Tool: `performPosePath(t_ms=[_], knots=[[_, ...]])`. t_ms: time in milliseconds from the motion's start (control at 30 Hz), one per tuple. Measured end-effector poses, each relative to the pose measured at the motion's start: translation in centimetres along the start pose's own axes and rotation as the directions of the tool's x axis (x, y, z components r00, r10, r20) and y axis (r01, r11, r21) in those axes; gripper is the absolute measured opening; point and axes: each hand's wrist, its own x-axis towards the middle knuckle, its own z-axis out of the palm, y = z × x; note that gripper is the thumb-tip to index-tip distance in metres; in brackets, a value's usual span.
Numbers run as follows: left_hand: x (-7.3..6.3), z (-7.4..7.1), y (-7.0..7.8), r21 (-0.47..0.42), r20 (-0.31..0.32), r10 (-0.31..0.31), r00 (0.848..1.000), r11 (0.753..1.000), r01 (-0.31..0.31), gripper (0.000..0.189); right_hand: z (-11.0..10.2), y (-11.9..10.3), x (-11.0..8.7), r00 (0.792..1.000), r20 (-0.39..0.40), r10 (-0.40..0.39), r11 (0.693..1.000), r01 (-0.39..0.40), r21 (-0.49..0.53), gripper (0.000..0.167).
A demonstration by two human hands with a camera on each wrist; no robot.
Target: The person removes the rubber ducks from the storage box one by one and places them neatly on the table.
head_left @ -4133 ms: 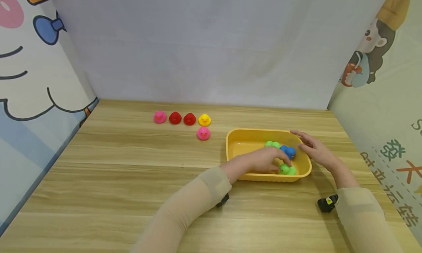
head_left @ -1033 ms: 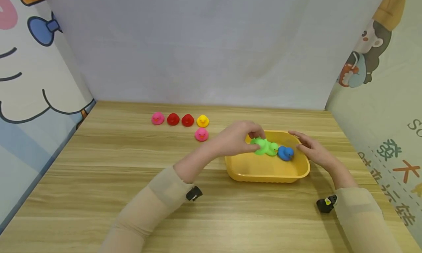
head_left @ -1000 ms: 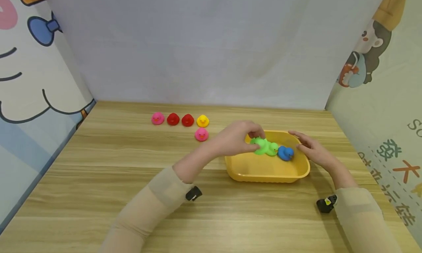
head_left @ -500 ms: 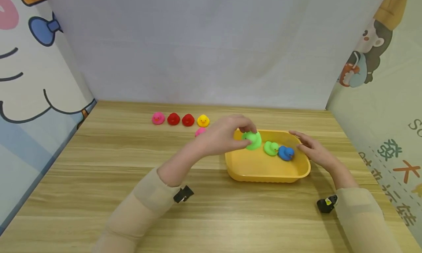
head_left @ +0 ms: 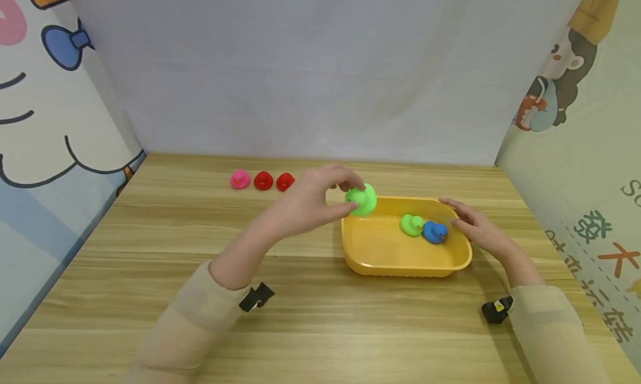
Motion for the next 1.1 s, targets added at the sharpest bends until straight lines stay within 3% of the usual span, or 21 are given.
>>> performPosePath(t_ms=[300, 567, 933, 1100], knots=[[-1.0, -1.5, -0.8, 0.02, -0.058, 0.014, 0.998, 1.0, -0.013, 0.025, 0.0, 0.4, 0.0, 1.0, -0.006, 0.002, 0.999, -0.002, -0.038, 0.05], [-2.0, -2.8, -2.6, 0.049, -0.123, 0.044, 0.991, 0.998, -0.038, 0.026, 0.0, 0.3, 0.2, 1.0, -0.005, -0.011, 1.0, 0.011, -0.021, 0.051], [-3.5, -4.3, -5.4, 0.05, -0.179, -0.033, 0.983, 0.998, 0.042, 0.025, 0.2, 0.4, 0.3, 0.999, -0.024, -0.031, 0.998, 0.03, -0.047, 0.051], [-4.0, -4.5, -7.0, 0.057, -0.21, -0.031, 0.977, 0.997, 0.044, 0.026, 0.3, 0.3, 0.2, 0.999, -0.026, -0.019, 0.998, 0.018, -0.056, 0.051]])
